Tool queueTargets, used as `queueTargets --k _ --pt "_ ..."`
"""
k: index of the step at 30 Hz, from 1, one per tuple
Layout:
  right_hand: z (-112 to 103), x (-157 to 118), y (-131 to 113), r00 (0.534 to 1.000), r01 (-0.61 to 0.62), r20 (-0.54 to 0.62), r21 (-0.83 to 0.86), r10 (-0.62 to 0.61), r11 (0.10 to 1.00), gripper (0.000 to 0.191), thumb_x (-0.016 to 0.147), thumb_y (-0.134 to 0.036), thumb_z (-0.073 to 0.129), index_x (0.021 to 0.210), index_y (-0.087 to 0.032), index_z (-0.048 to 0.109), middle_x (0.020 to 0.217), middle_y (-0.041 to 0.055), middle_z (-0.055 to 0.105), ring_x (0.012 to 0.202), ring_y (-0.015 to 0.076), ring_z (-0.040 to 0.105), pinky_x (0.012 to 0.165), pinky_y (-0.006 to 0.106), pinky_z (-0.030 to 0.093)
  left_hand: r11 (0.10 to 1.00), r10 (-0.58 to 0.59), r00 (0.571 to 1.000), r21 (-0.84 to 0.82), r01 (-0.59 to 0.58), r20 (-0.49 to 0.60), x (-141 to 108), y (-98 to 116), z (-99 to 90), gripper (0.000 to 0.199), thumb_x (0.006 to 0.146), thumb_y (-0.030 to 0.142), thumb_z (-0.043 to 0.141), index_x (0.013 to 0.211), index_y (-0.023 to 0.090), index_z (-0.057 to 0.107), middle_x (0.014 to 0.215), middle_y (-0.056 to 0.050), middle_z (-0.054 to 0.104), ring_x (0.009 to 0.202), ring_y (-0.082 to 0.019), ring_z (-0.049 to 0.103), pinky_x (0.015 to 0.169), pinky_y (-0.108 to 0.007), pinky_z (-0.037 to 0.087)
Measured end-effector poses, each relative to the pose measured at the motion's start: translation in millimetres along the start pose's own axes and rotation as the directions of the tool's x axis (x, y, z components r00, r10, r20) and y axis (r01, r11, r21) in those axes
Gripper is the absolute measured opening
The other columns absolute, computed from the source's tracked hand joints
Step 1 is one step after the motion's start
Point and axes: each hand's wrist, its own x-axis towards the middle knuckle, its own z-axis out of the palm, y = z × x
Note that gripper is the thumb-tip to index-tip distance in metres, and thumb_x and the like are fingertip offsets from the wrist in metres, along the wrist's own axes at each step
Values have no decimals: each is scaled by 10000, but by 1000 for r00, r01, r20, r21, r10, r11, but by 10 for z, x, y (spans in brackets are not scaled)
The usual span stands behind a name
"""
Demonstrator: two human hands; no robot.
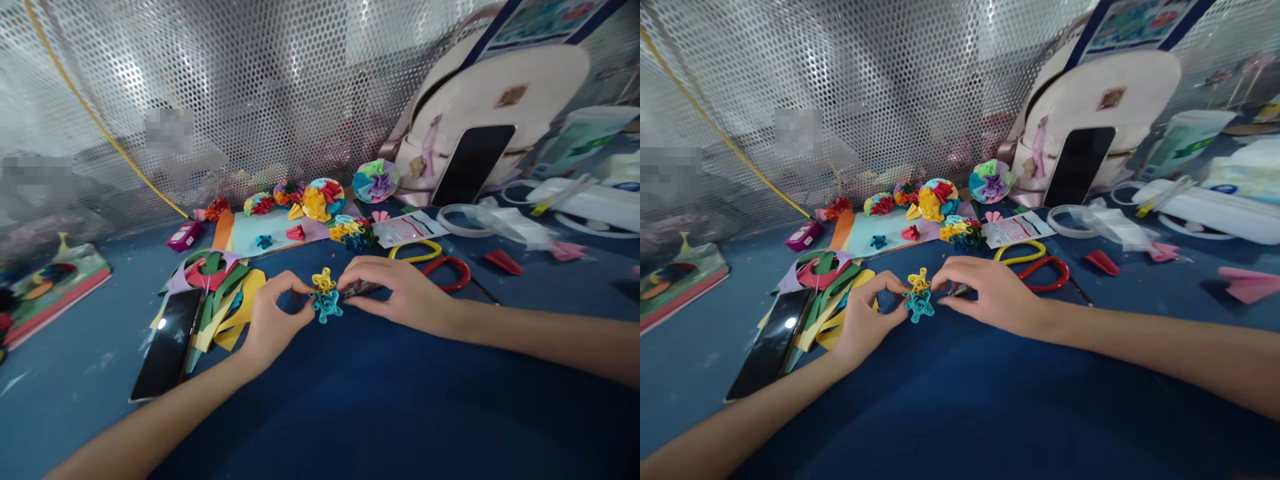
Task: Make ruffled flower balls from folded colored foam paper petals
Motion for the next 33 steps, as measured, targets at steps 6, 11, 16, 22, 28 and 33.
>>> queueTargets --k 6,11,16,22,28,33 --pt "115 7 132 999 25 -41 125 -20 992 143 940 -198 698 1076 -235 678 1039 37 708 886 150 693 745 251 571 999 -19 999 -31 20 30 14 8 65 138 772 97 683 813 202 603 1135 -96 701 1115 -244 667 841 -344 547" --pt "116 2 170 999 12 -50 160 -4 987 128 945 -184 695 1066 -224 679 1013 30 710 872 135 689 749 233 566 988 -117 989 -95 125 88 27 -37 99 218 785 109 682 887 216 521 1045 -60 728 855 -155 662 764 -303 536" --pt "114 3 163 998 30 -55 157 -21 987 132 947 -177 692 1072 -218 678 1014 23 712 867 117 689 765 202 562 979 -119 989 -157 131 83 23 -51 105 418 766 124 723 1116 224 517 1040 -37 680 820 -138 648 724 -277 532" --pt "123 -15 161 997 44 -70 146 -34 988 114 954 -180 680 1058 -227 680 996 25 708 848 129 694 726 212 568 995 -19 989 -93 33 148 24 -26 69 309 799 98 689 1085 213 677 1069 -49 658 922 -175 643 770 -306 530" --pt "130 -29 141 995 79 -64 101 -73 992 91 963 -165 662 1032 -224 670 989 26 698 863 129 691 743 214 568 995 -47 991 -79 58 127 -9 -41 71 335 813 103 685 1130 210 658 1063 -38 713 938 -178 659 812 -317 529" --pt "130 -25 122 994 97 -63 99 -91 990 93 972 -154 650 1023 -221 688 981 32 708 873 136 699 761 226 580 993 -65 991 -89 75 113 -18 -74 63 369 824 125 728 1173 220 651 1061 -39 714 944 -182 667 823 -322 539"
